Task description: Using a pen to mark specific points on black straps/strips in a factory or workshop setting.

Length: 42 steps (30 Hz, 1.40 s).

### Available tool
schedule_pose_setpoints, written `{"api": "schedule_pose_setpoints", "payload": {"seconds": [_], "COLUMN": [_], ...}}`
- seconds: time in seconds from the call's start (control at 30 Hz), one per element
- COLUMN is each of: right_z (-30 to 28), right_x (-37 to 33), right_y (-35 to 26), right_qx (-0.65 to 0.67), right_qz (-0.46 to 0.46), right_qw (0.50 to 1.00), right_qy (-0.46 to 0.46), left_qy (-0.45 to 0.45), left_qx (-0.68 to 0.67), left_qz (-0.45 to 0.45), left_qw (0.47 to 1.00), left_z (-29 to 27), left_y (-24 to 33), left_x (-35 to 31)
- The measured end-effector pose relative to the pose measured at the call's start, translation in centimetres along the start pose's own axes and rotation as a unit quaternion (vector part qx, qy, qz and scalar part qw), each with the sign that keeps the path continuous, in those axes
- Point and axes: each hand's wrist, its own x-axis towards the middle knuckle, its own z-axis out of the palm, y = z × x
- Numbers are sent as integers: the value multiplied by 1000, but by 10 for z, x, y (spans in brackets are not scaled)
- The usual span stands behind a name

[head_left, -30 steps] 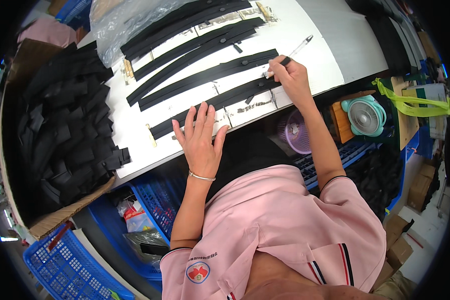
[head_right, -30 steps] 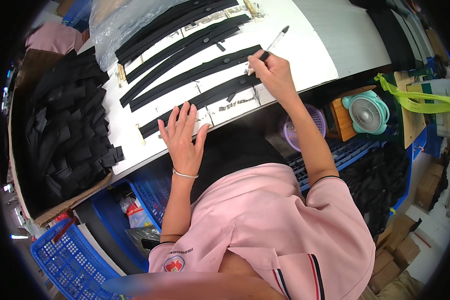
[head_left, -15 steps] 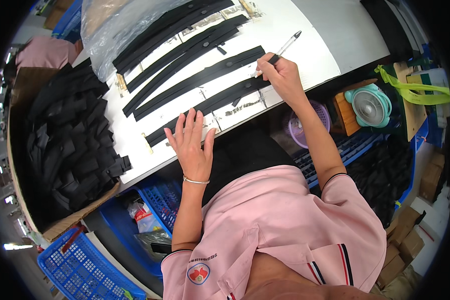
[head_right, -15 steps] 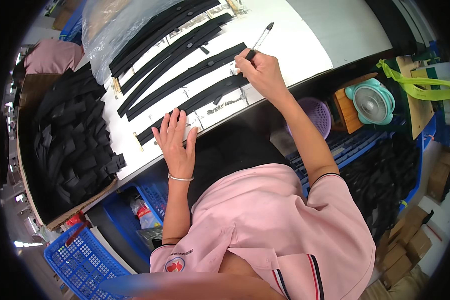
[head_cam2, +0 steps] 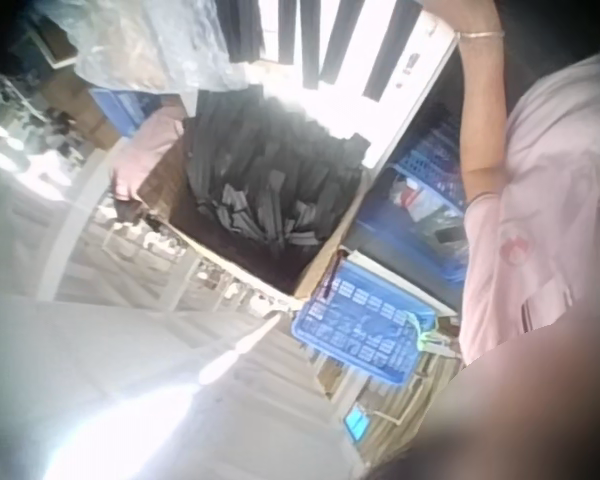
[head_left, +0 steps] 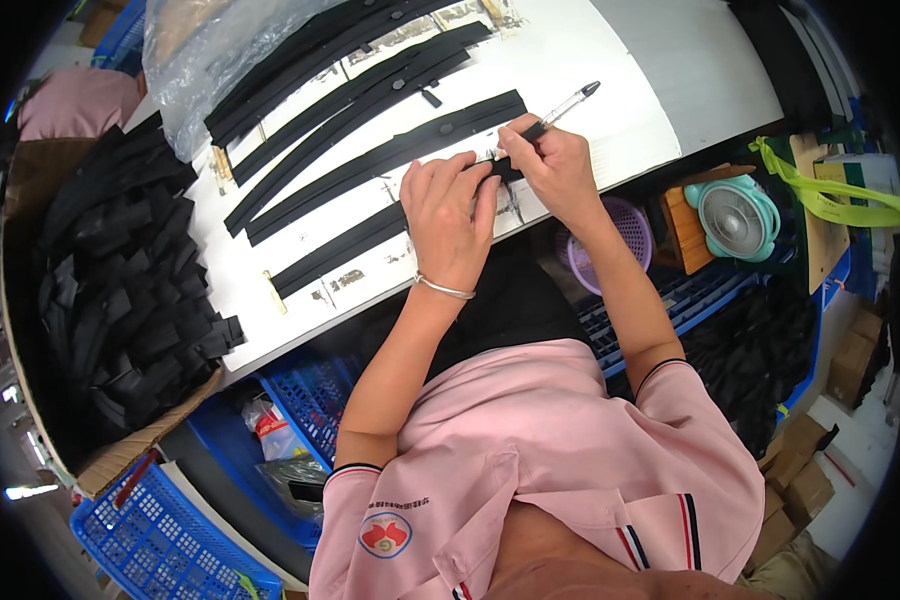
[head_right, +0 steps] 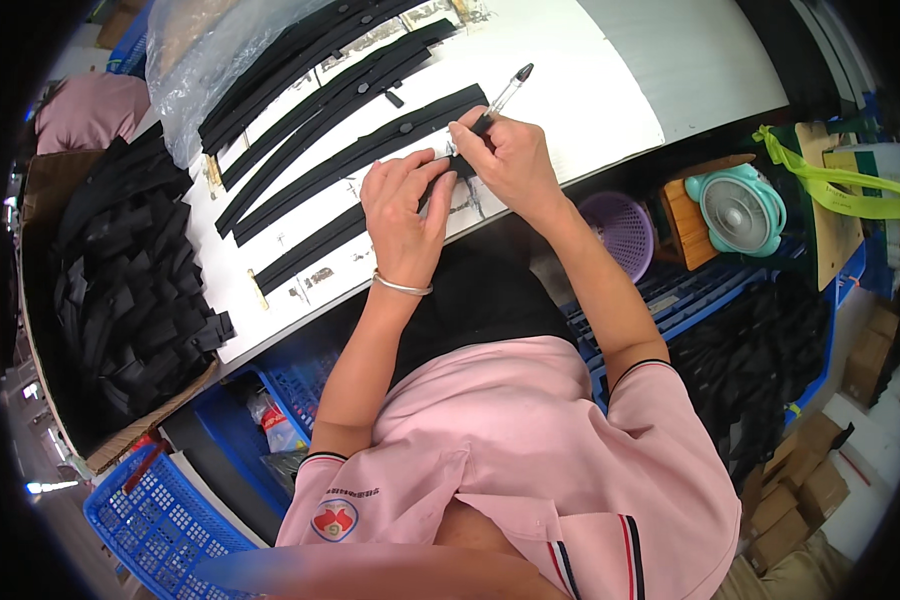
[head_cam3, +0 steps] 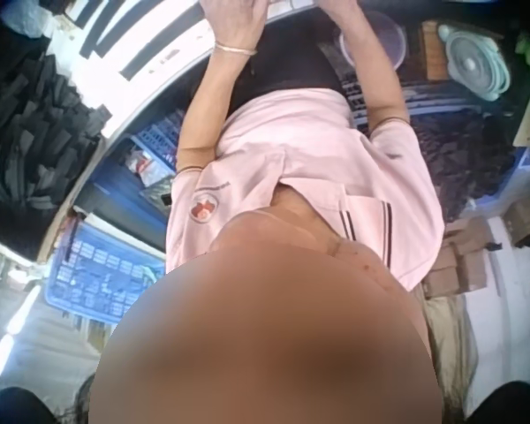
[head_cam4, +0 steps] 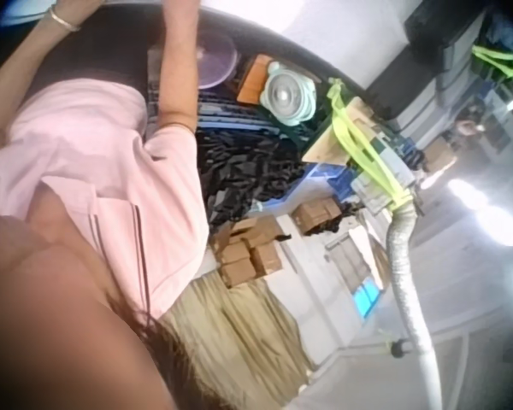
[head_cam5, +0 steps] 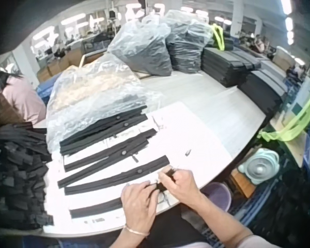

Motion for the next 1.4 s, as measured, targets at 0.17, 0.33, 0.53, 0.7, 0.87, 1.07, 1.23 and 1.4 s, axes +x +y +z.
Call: {"api": "schedule_pose_setpoints", "payload": {"seconds": [0.17, 0.33, 0.53, 0.7, 0.87, 1.07, 1.23, 1.4], "right_z": [0, -1, -7, -9, -4, -23, -23, -21], "right_x": [-2, -2, -5, -3, -2, -15, -17, -9], "right_y": [0, -7, 1, -1, -8, 14, 21, 26], "right_qx": [-48, -72, 10, -23, -117, 86, 140, 138], "right_qz": [-22, -29, -10, -35, -73, 55, 23, 49], "right_qw": [999, 997, 1000, 997, 988, 993, 990, 989], "right_qy": [-10, -21, -16, -67, -75, -58, 0, 16], "left_qy": [7, 13, 13, 25, 26, -45, -115, -156], "left_qx": [12, 20, -2, 2, -9, 34, 57, 84], "left_qz": [0, 2, -5, -2, 1, -33, -27, 11], "left_qw": [1000, 1000, 1000, 1000, 1000, 998, 991, 984], "left_z": [4, 4, 8, 9, 5, -32, -47, -41], "left_y": [0, 1, -1, -1, -6, 10, -20, -67], "left_x": [0, 0, 1, 3, 0, -24, -35, 19]}}
